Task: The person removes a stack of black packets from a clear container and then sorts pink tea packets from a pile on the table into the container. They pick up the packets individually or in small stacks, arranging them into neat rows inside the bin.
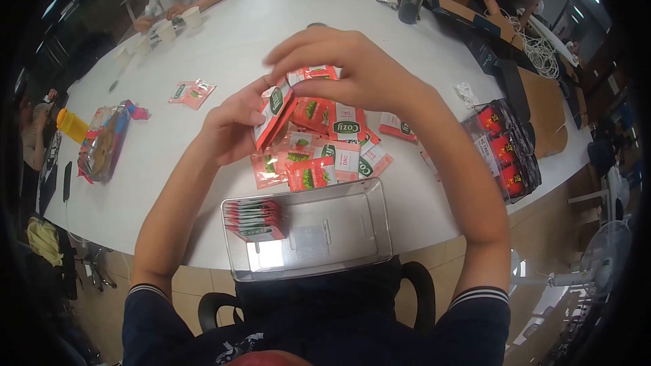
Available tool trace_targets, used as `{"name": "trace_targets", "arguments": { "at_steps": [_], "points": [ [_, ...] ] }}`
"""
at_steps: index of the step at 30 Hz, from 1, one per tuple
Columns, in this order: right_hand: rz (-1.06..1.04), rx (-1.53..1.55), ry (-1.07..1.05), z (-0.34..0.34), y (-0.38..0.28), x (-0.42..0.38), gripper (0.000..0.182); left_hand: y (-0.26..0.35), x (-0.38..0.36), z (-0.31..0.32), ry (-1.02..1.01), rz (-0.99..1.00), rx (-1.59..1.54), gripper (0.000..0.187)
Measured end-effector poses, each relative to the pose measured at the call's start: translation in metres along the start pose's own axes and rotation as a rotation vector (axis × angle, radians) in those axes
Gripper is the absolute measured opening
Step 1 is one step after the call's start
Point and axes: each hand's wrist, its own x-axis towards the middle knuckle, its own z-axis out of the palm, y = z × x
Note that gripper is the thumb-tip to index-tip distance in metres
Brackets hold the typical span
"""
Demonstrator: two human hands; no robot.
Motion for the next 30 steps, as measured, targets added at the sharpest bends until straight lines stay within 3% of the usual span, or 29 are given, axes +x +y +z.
{"name": "trace_targets", "arguments": {
  "at_steps": [1,7,10,12,16,19,22,23,25,30],
  "points": [
    [-0.064,-0.017,-0.070,-0.004,-0.004,0.009,0.028,0.003,-0.001,-0.003,-0.103,-0.001,0.020,0.078],
    [-0.140,-0.112,-0.145,-0.021,-0.019,0.025,0.024,0.014,-0.007,0.003,-0.075,-0.012,0.200,0.073],
    [-0.259,-0.120,-0.192,-0.042,-0.047,0.041,0.027,0.038,-0.027,0.024,-0.047,0.160,0.599,0.065],
    [-0.365,-0.118,-0.284,-0.042,-0.073,0.050,0.025,0.052,-0.057,0.050,-0.126,0.144,0.593,0.061],
    [-0.483,-0.093,-0.302,-0.010,-0.105,0.058,0.025,0.039,-0.106,0.082,0.097,0.048,0.835,0.073],
    [-0.321,-0.042,-0.268,0.005,-0.122,0.050,0.026,0.019,-0.135,0.098,0.263,0.119,0.749,0.058],
    [-0.081,0.097,-0.240,0.018,-0.130,0.033,0.034,0.007,-0.157,0.106,0.384,0.194,0.923,0.034],
    [-0.016,0.142,-0.228,0.023,-0.127,0.028,0.038,-0.001,-0.157,0.108,0.513,0.224,0.929,0.025],
    [0.100,0.204,-0.220,0.032,-0.125,0.017,0.046,-0.008,-0.162,0.099,0.471,0.212,1.061,0.023],
    [0.188,0.110,-0.285,0.059,-0.124,-0.006,0.029,-0.027,-0.160,0.082,0.401,0.272,1.192,0.021]
  ]
}}
